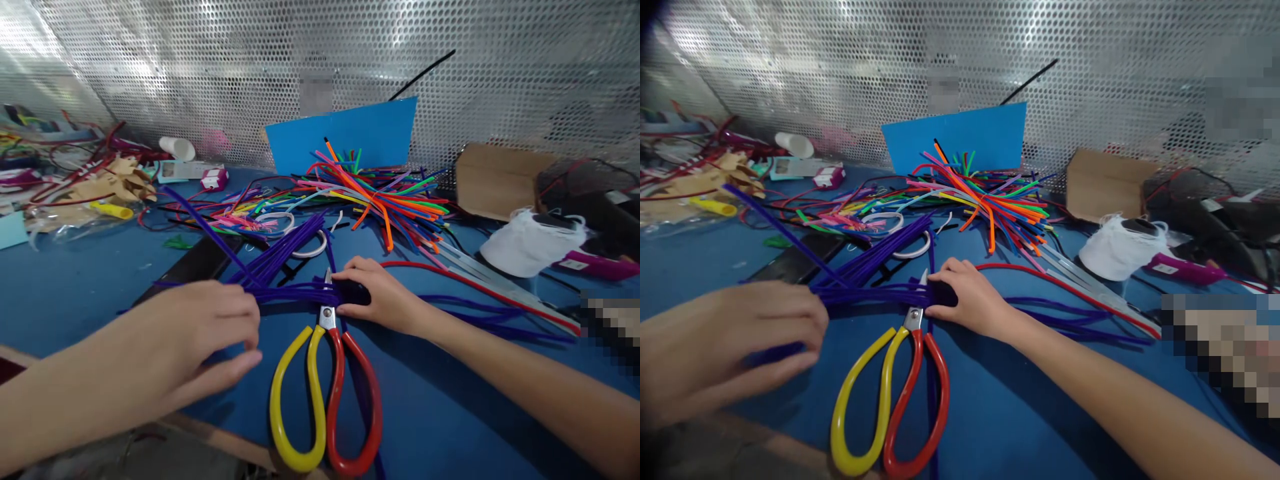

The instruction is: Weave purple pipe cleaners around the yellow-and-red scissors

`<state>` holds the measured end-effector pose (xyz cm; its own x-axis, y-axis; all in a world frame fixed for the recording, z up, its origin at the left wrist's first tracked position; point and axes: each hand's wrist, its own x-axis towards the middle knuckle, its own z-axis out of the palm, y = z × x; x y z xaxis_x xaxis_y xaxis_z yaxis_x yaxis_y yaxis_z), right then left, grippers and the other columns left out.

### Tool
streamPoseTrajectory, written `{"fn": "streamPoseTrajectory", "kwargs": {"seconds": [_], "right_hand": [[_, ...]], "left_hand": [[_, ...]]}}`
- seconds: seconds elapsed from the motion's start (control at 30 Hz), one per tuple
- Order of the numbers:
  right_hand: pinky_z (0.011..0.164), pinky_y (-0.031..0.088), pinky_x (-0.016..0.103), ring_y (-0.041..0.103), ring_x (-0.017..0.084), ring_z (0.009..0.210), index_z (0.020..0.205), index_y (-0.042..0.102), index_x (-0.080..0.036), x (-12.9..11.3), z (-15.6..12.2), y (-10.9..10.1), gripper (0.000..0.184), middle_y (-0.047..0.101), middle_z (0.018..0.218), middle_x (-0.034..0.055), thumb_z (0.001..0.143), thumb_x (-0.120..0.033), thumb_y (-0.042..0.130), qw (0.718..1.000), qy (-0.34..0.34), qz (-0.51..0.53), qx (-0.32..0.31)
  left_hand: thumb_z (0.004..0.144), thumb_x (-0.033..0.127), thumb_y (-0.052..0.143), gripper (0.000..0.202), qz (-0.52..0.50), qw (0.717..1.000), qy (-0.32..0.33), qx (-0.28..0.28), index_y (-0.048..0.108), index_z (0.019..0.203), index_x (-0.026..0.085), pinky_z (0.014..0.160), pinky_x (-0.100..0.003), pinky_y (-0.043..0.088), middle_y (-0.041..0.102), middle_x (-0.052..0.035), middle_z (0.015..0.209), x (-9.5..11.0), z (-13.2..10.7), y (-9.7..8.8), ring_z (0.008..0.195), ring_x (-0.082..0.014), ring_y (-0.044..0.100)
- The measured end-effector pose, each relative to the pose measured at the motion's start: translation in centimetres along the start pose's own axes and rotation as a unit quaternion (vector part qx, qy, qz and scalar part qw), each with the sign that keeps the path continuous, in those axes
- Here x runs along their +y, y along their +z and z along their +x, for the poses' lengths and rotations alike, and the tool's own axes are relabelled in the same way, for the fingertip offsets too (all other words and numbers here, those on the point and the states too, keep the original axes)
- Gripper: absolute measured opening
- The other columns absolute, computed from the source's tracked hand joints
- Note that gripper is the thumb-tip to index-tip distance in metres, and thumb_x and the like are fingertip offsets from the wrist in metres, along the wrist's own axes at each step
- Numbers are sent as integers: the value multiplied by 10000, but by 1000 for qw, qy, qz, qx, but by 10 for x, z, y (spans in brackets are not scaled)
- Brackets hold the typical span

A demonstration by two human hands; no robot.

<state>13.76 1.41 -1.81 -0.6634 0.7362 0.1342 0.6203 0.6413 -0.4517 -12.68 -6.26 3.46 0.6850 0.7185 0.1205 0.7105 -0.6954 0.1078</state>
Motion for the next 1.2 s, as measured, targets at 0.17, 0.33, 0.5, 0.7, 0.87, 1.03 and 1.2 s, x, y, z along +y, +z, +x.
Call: {"fn": "streamPoseTrajectory", "kwargs": {"seconds": [0.17, 0.33, 0.5, 0.7, 0.87, 1.03, 1.2], "right_hand": [[860, 418, 396, 512, 227, 951, 1112, 586, -153, 1, -1, 1, 402, 549, 1004, 97, 741, -293, 646, 1000, -9, 2, 12], [865, 412, 403, 513, 230, 954, 1105, 594, -164, -1, -1, 0, 396, 556, 998, 92, 737, -297, 651, 1000, -8, -3, 12], [870, 405, 388, 494, 236, 976, 1126, 588, -129, -3, -2, -1, 422, 547, 1016, 106, 747, -307, 644, 1000, -6, -9, 7], [853, 407, 385, 505, 224, 938, 1120, 590, -156, -2, -3, 0, 408, 545, 978, 90, 749, -318, 643, 1000, -18, -13, 14], [855, 406, 389, 503, 225, 933, 1118, 591, -145, -2, -3, 0, 415, 549, 984, 96, 745, -319, 648, 999, -21, -20, 14], [858, 403, 394, 501, 229, 942, 1128, 587, -129, -1, -3, 1, 429, 550, 1003, 105, 747, -314, 649, 999, -22, -31, 19], [866, 402, 392, 496, 235, 953, 1134, 585, -100, -2, -3, 0, 451, 549, 1001, 116, 744, -316, 655, 999, -21, -31, 13]], "left_hand": [[848, 528, 436, 514, 21, 999, -33, 31, 417, 1312, 306, 834, -335, 467, 575, -35, 1209, 8, -35, 27, 1014, -240, 576], [902, 491, 352, 664, 17, 998, -41, 35, 22, 1436, 275, 887, -318, 453, 464, -58, 1338, 18, -33, 42, 1125, -219, 521], [910, 548, 236, 658, 35, 997, -73, 9, 92, 1436, 181, 909, -376, 432, 456, -136, 1332, 25, -15, 46, 1154, -255, 494], [860, 654, 170, 769, 28, 992, -113, -46, 190, 1420, 128, 889, -382, 426, 519, -168, 1258, 23, 5, 45, 1116, -280, 517], [896, 577, 180, 732, 37, 992, -119, -25, 85, 1429, 84, 873, -379, 428, 553, -184, 1207, 24, 18, 47, 1070, -276, 549], [867, 632, 74, 793, 47, 988, -142, -49, 49, 1431, 75, 931, -461, 384, 414, -223, 1339, 27, 27, 48, 1171, -329, 469], [844, 672, 75, 815, 48, 985, -151, -69, 54, 1437, 113, 990, -501, 314, 372, -204, 1374, 27, 34, 47, 1237, -354, 387]]}}
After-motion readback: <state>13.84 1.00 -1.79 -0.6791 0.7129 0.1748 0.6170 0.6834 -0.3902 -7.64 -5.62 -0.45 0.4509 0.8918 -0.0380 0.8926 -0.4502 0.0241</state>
